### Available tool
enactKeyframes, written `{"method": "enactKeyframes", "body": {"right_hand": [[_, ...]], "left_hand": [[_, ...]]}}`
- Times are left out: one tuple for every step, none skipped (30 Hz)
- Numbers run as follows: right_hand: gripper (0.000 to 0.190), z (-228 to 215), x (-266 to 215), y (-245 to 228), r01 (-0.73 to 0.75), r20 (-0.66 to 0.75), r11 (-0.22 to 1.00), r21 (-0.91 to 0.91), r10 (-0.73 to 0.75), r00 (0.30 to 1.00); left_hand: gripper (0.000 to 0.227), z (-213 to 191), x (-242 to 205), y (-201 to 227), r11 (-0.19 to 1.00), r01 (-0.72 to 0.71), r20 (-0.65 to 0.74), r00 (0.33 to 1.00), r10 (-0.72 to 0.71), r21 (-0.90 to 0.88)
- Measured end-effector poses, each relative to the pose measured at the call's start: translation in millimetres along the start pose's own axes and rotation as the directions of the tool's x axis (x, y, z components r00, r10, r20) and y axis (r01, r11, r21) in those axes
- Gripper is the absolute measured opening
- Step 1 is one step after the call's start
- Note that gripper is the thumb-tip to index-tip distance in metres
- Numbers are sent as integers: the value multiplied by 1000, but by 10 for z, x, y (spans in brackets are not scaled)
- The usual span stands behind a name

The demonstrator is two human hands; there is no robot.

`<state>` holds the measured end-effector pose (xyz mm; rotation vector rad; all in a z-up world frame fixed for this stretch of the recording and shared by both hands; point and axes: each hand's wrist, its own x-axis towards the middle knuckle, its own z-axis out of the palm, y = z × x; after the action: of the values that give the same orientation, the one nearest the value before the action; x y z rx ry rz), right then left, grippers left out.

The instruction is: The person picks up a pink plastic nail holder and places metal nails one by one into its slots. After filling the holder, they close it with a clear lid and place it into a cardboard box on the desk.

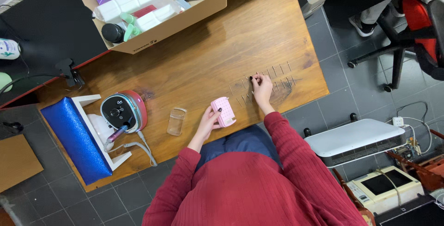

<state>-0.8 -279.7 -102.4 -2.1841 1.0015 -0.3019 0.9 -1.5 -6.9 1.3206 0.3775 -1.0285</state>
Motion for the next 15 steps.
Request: {"method": "enactKeyframes", "body": {"right_hand": [[9, 5, 4, 54, -15, 47, 993, 114, 9, 999], [10, 10, 8, 109, -35, 96, 974, 226, 13, 995], [10, 44, -48, 153, -35, 97, 974, 225, 14, 995], [10, 79, -105, 198, -130, 194, 899, 417, 51, 980], [11, 119, -168, 237, -235, 296, 780, 581, 67, 953], [11, -1, -206, 150, -236, 298, 779, 580, 67, 952], [12, -116, -262, 65, -289, 358, 748, 597, 74, 931], [13, -230, -318, -20, -341, 416, 716, 609, 78, 906], [13, -258, -372, -49, -345, 421, 715, 608, 78, 904], [15, -287, -427, -77, -368, 450, 693, 620, 70, 890], [17, -319, -466, -106, -388, 475, 670, 633, 60, 878], [17, -395, -510, -236, -388, 475, 670, 633, 60, 878], [25, -480, -553, -361, -380, 491, 653, 655, 14, 871], [34, -565, -594, -486, -373, 506, 636, 676, -32, 862], [34, -540, -618, -457, -374, 505, 636, 675, -30, 862]], "left_hand": [[86, -3, 3, 14, 1000, 0, 5, 1000, 0, -2], [86, -6, 5, 27, 1000, -1, 11, 1000, 1, -4], [86, 3, 19, 31, 1000, 0, 10, 1000, 0, -5], [86, 11, 34, 34, 1000, 0, 18, 1000, 0, -3], [85, 12, 43, 39, 1000, -1, 25, 1000, 1, -1], [85, 39, 55, 64, 1000, 1, 23, 1000, -1, -1], [84, 57, 52, 78, 1000, -5, 36, 999, 4, 10], [83, 74, 51, 91, 1000, -10, 48, 999, 9, 21], [83, 64, 86, 53, 1000, -7, 44, 999, 6, 19], [84, 54, 120, 14, 1000, -5, 52, 999, 3, 26], [84, 49, 169, -14, 999, -4, 63, 998, 2, 35], [84, 67, 160, -1, 999, -4, 62, 998, 2, 36], [84, 94, 150, 10, 999, -5, 78, 997, 2, 51], [84, 121, 142, 21, 998, -7, 93, 996, 1, 65], [84, 147, 116, 49, 998, -5, 94, 996, -1, 66]]}}
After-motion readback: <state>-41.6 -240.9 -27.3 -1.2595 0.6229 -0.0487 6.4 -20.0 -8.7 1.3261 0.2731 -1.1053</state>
